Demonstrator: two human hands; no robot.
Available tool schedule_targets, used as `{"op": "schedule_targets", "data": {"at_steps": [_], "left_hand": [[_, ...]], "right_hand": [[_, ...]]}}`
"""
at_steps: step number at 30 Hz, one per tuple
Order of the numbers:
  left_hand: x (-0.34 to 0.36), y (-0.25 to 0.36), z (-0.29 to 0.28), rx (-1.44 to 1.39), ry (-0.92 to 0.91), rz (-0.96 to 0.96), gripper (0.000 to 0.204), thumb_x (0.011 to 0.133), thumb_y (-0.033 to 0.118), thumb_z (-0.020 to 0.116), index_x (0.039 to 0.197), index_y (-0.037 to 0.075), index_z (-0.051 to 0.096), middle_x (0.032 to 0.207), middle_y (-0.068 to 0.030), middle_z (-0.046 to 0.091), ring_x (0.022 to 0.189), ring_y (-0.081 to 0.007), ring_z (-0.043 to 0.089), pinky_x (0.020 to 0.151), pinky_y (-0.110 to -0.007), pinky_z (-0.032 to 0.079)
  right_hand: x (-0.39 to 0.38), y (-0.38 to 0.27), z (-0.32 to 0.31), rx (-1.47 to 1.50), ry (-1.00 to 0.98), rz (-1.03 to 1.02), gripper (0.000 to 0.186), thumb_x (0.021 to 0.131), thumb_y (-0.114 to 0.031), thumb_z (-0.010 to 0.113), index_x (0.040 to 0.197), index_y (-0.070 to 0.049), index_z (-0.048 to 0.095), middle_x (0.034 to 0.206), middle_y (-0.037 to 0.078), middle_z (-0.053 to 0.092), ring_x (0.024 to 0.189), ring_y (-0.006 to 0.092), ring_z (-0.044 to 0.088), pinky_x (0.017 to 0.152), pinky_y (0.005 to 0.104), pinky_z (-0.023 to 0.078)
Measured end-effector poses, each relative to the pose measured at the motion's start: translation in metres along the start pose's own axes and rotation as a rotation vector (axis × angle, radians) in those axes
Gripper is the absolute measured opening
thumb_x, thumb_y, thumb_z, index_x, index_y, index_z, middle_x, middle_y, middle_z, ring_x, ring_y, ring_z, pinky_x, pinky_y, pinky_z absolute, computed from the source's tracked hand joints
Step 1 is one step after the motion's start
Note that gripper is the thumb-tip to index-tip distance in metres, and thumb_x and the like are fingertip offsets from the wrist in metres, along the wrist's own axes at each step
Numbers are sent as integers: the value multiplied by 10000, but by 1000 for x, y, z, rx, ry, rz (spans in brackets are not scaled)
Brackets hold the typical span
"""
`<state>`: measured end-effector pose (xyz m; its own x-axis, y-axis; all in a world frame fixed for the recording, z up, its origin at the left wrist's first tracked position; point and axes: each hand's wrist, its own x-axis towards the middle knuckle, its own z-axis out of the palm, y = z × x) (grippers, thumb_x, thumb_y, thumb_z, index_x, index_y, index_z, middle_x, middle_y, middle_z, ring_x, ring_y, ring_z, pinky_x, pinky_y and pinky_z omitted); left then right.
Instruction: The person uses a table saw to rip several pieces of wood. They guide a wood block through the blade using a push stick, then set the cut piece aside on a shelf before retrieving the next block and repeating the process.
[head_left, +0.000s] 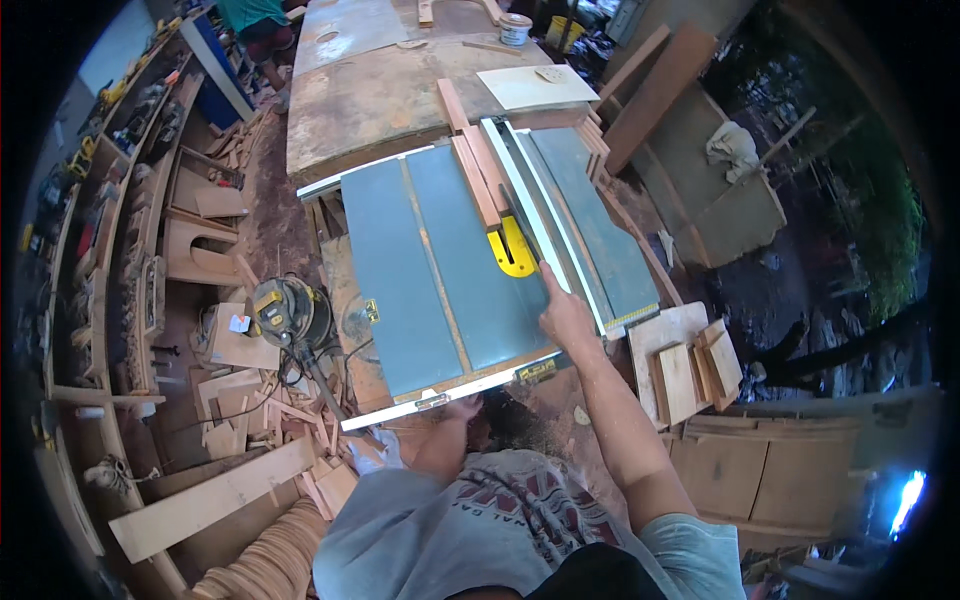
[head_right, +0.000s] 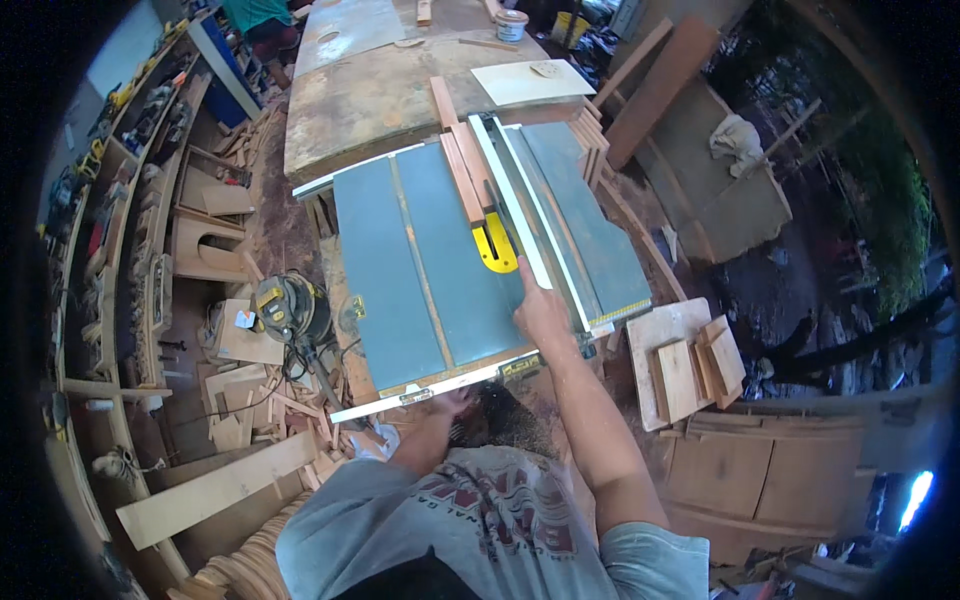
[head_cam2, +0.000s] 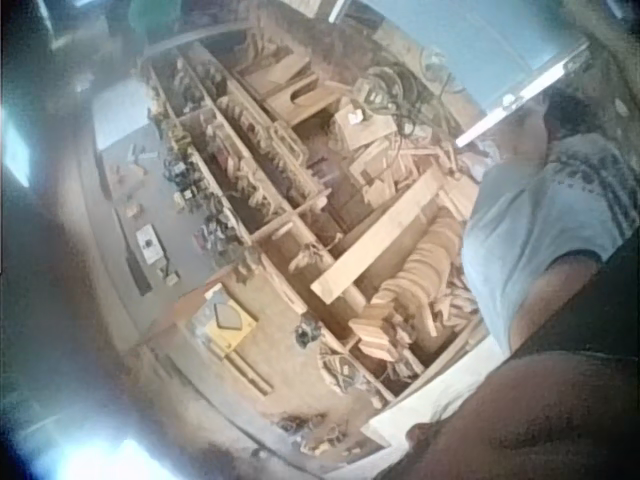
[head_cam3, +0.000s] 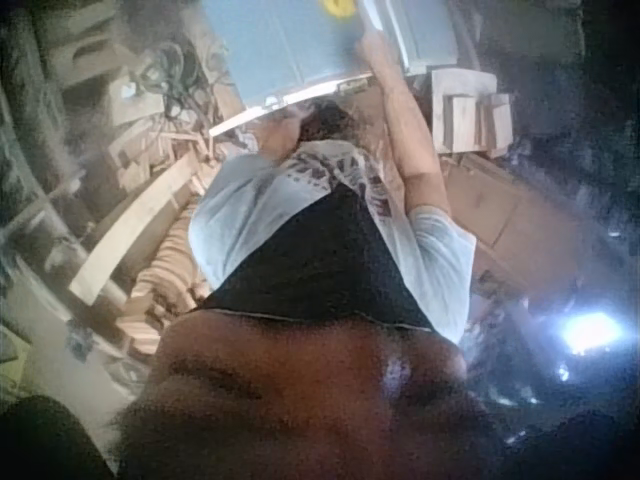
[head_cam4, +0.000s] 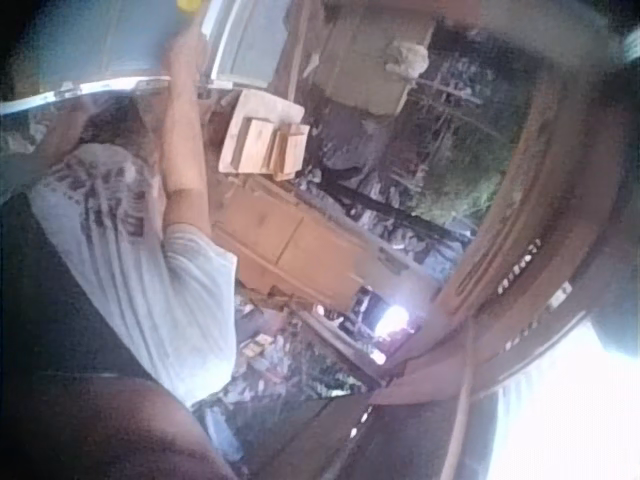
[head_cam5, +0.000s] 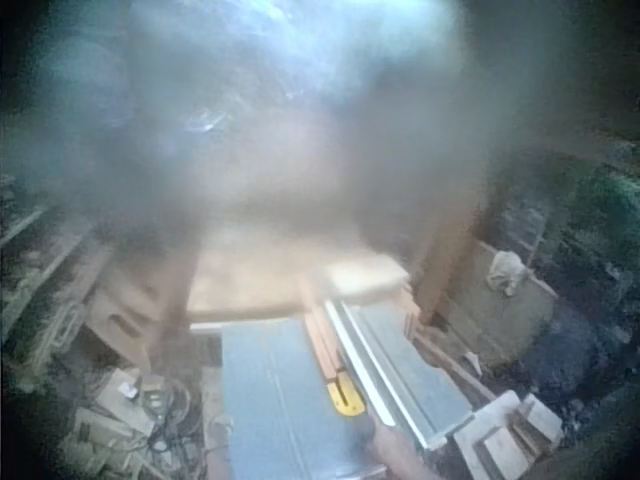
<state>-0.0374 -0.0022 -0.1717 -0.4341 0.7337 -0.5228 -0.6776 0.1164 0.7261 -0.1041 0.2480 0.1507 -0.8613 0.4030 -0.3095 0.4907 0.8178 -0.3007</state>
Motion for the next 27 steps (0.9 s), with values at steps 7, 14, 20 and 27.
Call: {"op": "schedule_targets", "data": {"at_steps": [7, 14, 20, 27], "left_hand": [[-98, -78, -98, 990, 98, -225, 539, 1036, 458, 407, 1355, 86, 632, 1376, -192, 636, 1297, -376, 580, 1133, -451, 412], [-199, -113, -85, 883, 377, -571, 649, 974, 550, 461, 1349, 57, 652, 1381, -254, 619, 1294, -422, 586, 1107, -466, 455], [-225, -22, -29, 930, 201, -575, 541, 947, 469, 509, 1213, 50, 723, 1290, -241, 675, 1213, -418, 637, 1039, -468, 494], [-213, 159, 33, 977, 283, -467, 412, 974, 396, 545, 1179, 95, 736, 1142, -211, 729, 1066, -405, 688, 946, -483, 528]], "right_hand": [[74, -13, -13, 14, 47, -73, 876, 861, -55, 563, 1637, -303, 243, 1082, 285, 716, 1019, 479, 684, 899, 554, 531], [180, -18, -48, 410, 2, -159, 746, 883, -29, 471, 1589, -260, 398, 1042, 273, 713, 887, 383, 732, 781, 496, 575], [182, -33, -86, 626, -253, -201, 705, 858, -8, 439, 1539, -184, 495, 812, 148, 678, 526, 210, 610, 448, 360, 500], [184, -69, -71, 288, -167, -310, 639, 943, -65, 479, 1559, -230, 445, 1130, 261, 708, 827, 355, 712, 745, 437, 565]]}}
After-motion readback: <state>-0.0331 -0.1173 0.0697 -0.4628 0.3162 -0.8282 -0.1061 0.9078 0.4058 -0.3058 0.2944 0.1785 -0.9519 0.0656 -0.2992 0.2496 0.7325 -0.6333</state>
